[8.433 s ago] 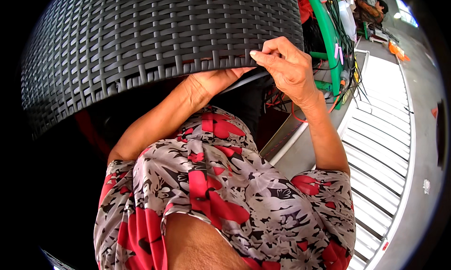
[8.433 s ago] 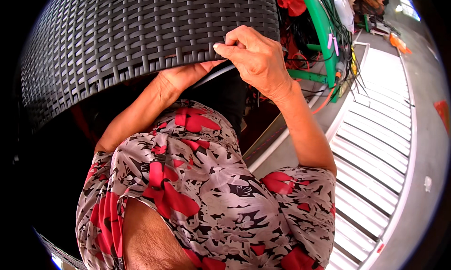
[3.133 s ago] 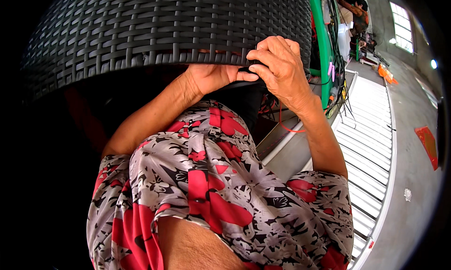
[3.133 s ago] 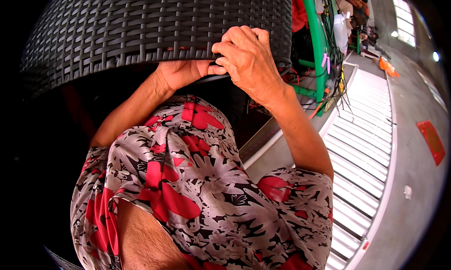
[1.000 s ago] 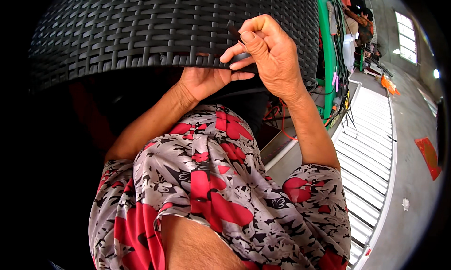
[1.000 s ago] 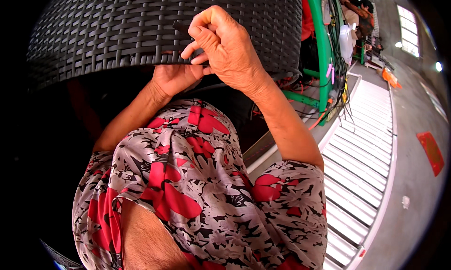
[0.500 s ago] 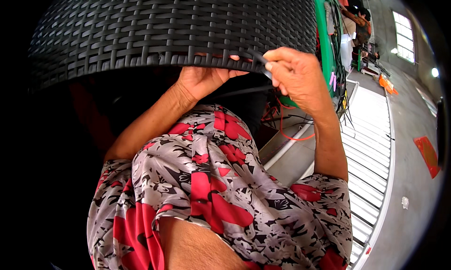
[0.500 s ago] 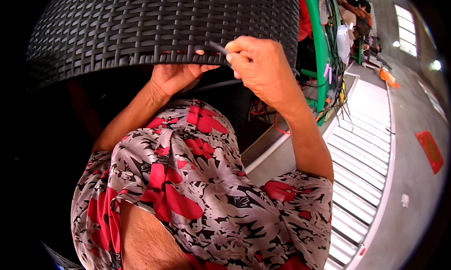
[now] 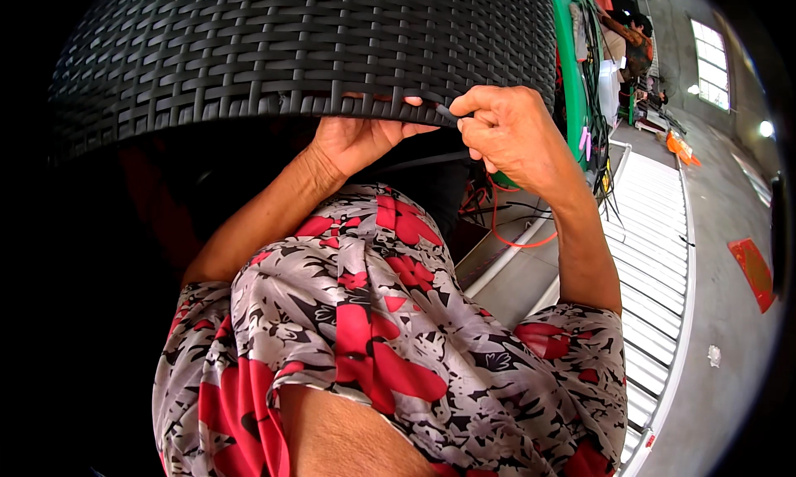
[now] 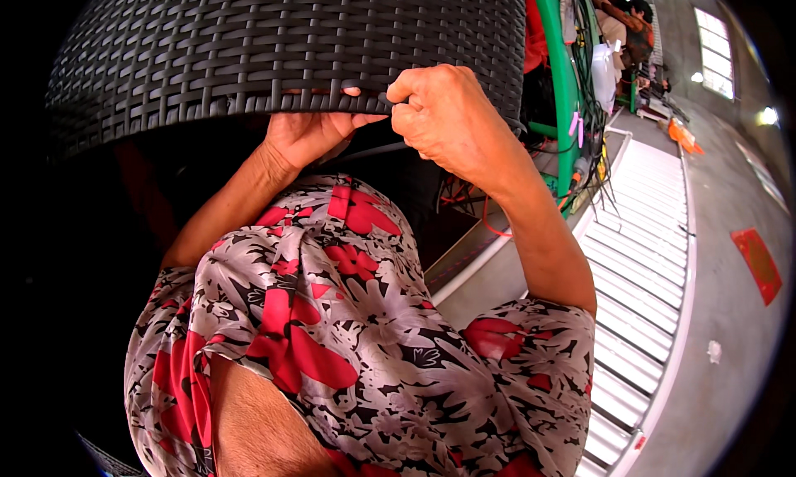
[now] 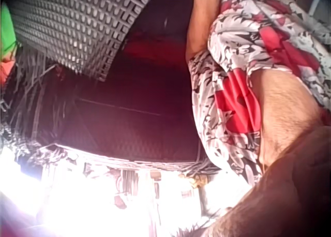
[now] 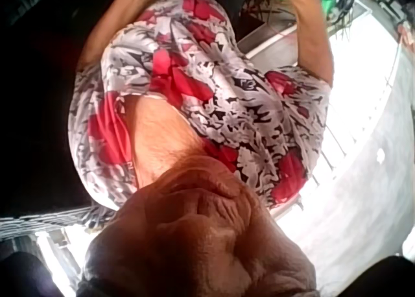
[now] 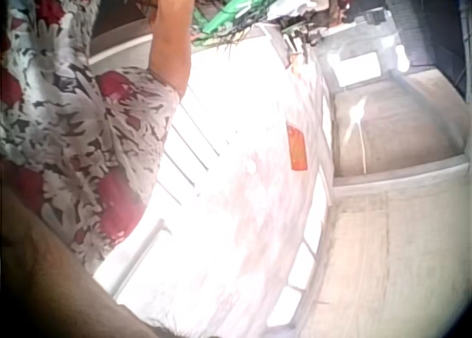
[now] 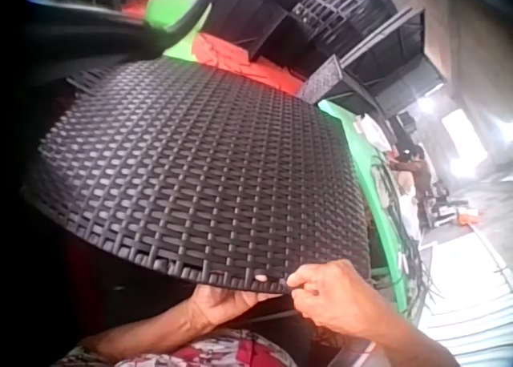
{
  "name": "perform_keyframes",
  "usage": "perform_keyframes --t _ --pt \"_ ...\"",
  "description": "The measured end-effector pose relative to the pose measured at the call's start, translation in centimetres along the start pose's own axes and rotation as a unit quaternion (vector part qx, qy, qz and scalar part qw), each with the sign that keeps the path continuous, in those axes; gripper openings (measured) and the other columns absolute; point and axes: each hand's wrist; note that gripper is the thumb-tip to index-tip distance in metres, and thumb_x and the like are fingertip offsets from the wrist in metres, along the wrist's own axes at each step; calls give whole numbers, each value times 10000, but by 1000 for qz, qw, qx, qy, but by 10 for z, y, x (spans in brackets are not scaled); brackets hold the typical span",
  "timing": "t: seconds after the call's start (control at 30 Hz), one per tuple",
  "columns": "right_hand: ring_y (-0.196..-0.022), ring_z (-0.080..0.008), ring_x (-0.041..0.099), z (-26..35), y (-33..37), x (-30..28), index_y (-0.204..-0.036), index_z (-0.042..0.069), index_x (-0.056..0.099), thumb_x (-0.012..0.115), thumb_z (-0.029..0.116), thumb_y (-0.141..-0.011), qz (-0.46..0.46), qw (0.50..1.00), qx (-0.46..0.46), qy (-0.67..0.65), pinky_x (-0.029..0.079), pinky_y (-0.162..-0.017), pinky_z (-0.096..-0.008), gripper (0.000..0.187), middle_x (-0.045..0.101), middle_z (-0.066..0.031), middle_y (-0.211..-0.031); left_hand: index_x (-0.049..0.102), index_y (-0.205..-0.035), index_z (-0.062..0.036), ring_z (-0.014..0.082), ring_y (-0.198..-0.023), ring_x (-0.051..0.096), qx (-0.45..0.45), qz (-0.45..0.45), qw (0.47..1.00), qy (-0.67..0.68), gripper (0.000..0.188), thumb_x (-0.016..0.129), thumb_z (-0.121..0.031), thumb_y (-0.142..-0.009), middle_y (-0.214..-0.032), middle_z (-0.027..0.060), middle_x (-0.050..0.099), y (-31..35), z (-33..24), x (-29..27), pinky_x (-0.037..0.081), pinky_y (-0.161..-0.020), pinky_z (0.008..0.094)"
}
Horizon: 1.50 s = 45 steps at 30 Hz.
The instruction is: The person weaves a plastic strip into the edge of a woven furniture panel by hand, using a plastic tool to guide the strip through the weave.
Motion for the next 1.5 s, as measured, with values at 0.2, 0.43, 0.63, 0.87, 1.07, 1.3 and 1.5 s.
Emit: perform_keyframes --t 0.2,0.43,0.63,0.87,1.07,1.3,1.5 --pt "-469 -86 520 3 -6 -2 -909 -76 640 527 61 -803 11 999 17 -44 430 -448 -226 206 572 -56 -589 634 -1058 -83 294 -1092 585 -10 4 1000 2 395 641 -400 -822 -1076 134 658 -1 1 -2 375 -1015 557" --pt "-470 -74 518 2 -3 -5 -1009 -66 617 526 66 -822 -4 986 86 -144 381 -386 -197 246 592 -55 -654 621 -1082 -61 301 -1116 573 -16 2 1000 -7 427 642 -404 -828 -1077 143 657 -1 0 0 374 -1022 544" --pt "-480 -67 520 -12 1 1 -1021 -46 608 531 61 -841 -32 959 82 -268 353 -357 -180 223 599 -65 -668 608 -1102 -60 300 -1125 566 -18 26 1000 -1 439 633 -409 -836 -1075 141 655 0 0 0 375 -1023 539" --pt "-491 -75 523 -22 2 9 -1020 -35 576 535 66 -859 -18 948 66 -310 326 -372 -173 195 600 -68 -670 603 -1122 -92 251 -1081 585 -10 43 999 2 434 629 -418 -836 -1126 95 635 -2 0 -8 368 -1018 565" --pt "-461 -51 487 -24 -4 12 -1038 -11 553 567 49 -870 -29 966 71 -249 290 -368 -160 179 581 -47 -639 561 -1188 -96 232 -1035 570 -5 60 998 9 421 500 -407 -910 -1150 92 603 -2 0 -9 341 -1026 604" --pt "-493 -48 455 -14 -14 11 -962 14 543 597 54 -851 -32 998 29 -43 327 -421 -196 130 514 -6 -585 521 -1230 -59 281 -1191 508 9 0 1000 3 456 567 -360 -892 -1289 119 538 1 -4 -8 336 -1051 572" --pt "-512 -100 459 -20 -25 9 -907 23 551 618 55 -811 -34 987 -81 133 363 -498 -255 121 476 -21 -545 516 -1238 -56 284 -1210 494 20 -26 999 6 454 614 -307 -871 -1303 118 530 1 -5 -10 369 -1038 521"
Point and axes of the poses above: each hand's wrist, its own y-axis away from the middle knuckle, its own x-axis out of the palm, z = x × y
